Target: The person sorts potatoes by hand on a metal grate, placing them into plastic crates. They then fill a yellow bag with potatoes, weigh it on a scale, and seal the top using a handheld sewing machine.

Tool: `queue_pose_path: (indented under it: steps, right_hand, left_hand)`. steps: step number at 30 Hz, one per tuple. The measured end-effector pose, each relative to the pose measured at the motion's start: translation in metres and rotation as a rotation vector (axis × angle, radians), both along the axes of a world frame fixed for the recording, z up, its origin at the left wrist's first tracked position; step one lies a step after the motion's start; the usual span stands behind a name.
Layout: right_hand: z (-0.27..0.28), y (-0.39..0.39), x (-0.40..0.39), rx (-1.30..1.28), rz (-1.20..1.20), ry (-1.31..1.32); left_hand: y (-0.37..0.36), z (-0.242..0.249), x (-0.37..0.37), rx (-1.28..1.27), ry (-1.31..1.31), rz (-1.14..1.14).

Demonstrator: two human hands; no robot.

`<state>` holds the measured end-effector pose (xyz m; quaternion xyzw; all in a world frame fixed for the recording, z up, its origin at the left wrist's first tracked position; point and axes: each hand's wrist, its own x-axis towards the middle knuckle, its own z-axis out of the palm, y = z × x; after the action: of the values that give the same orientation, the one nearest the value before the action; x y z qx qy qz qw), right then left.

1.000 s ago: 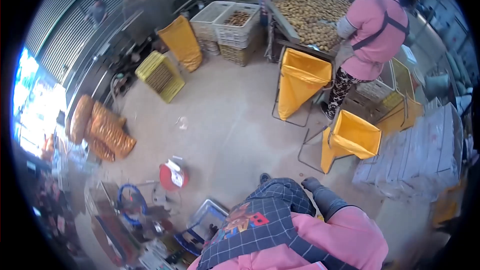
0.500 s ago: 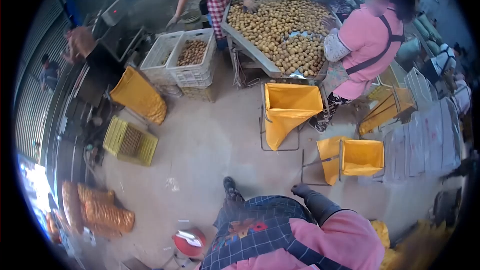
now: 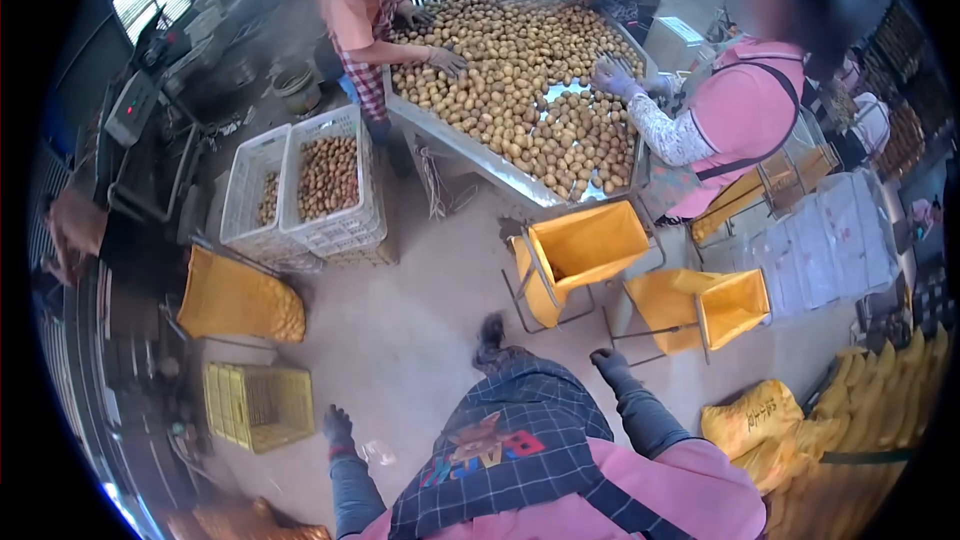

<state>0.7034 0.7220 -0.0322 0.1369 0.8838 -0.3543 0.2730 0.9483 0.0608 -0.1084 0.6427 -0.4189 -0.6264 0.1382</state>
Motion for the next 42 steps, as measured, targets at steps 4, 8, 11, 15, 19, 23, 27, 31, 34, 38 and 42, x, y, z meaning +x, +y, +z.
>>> queue_pose_path:
  steps: [4,8,11,15,19,23,27,31,34,38,42]
  right_hand:
    - [0.038,-0.059,-0.125,-0.038,-0.270,0.514]
    - [0.051,-0.125,-0.306,-0.101,-0.367,0.863]
    - [0.043,-0.195,-0.411,0.017,-0.297,0.841]
    - [0.071,-0.236,-0.476,0.437,0.086,0.660]
    - [0.034,-0.189,-0.520,0.739,0.073,0.686]
    - [0.034,-0.235,-0.533,0.644,-0.244,0.879]
    - [0.058,-0.287,-0.495,0.472,0.089,0.576]
    - [0.072,-0.288,-0.529,0.580,-0.265,0.405]
    - [0.073,-0.337,-0.563,0.580,-0.357,0.606]
    - [0.094,-0.393,-0.535,0.346,0.213,0.543]
    - [0.082,-0.353,-0.534,0.544,0.165,0.478]
  left_hand:
    - [-0.022,0.020,-0.128,-0.028,0.144,-0.120]
    - [0.010,-0.030,-0.178,0.025,0.032,-0.360]
    - [0.015,-0.052,-0.176,-0.100,-0.210,-0.908]
    - [-0.048,-0.040,-0.216,-0.240,-0.361,-1.201]
    - [-0.098,0.052,-0.351,-0.300,-0.435,-1.224]
    - [-0.145,0.032,-0.504,-0.734,0.007,-0.938]
    - [-0.098,0.122,-0.737,-0.352,0.138,-0.882]
    - [-0.075,0.148,-0.893,-0.947,0.545,-1.291]
    - [-0.042,0.167,-0.949,-1.245,0.611,-1.435]
    - [-0.021,0.147,-0.964,-1.406,0.520,-1.647]
    - [-0.019,0.144,-0.958,-1.562,0.341,-1.811]
